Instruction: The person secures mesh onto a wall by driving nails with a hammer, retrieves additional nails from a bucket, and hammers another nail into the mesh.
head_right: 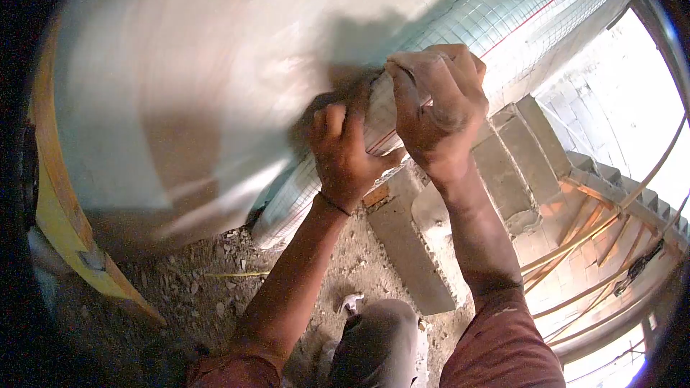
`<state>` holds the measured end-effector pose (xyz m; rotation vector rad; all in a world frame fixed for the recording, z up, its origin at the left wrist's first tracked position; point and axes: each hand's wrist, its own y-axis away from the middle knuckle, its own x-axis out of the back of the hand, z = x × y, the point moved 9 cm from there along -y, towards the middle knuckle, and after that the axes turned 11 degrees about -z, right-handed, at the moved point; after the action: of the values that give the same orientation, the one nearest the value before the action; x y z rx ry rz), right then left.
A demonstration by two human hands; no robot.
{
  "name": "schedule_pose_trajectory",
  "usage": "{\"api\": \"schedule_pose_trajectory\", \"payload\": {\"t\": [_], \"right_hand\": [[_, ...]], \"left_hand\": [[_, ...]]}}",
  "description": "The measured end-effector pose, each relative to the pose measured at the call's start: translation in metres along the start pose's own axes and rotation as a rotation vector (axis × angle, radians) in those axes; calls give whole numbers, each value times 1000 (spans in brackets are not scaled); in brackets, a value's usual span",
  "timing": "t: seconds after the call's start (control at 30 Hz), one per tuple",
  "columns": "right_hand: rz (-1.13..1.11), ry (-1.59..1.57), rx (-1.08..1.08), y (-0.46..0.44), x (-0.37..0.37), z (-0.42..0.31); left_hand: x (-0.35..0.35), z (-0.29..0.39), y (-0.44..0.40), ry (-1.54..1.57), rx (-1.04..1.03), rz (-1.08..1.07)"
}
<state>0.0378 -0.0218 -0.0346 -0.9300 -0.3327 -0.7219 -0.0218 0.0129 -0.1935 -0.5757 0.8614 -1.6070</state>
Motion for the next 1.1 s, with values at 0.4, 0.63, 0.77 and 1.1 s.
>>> {"api": "schedule_pose_trajectory", "payload": {"t": [0.4, 0.63, 0.77, 1.1], "right_hand": [[-40, 47, 184, 15, -26, -3], [67, -23, 237, 27, -19, 0], [91, -23, 268, 31, -22, 3], [54, 73, 264, 22, -31, -4]], "left_hand": [[-5, -4, 1, -17, 16, 8], [-2, -3, -1, 18, 7, 9], [-2, -3, -1, 20, 10, -3], [0, 1, -2, -10, 54, -41]]}}
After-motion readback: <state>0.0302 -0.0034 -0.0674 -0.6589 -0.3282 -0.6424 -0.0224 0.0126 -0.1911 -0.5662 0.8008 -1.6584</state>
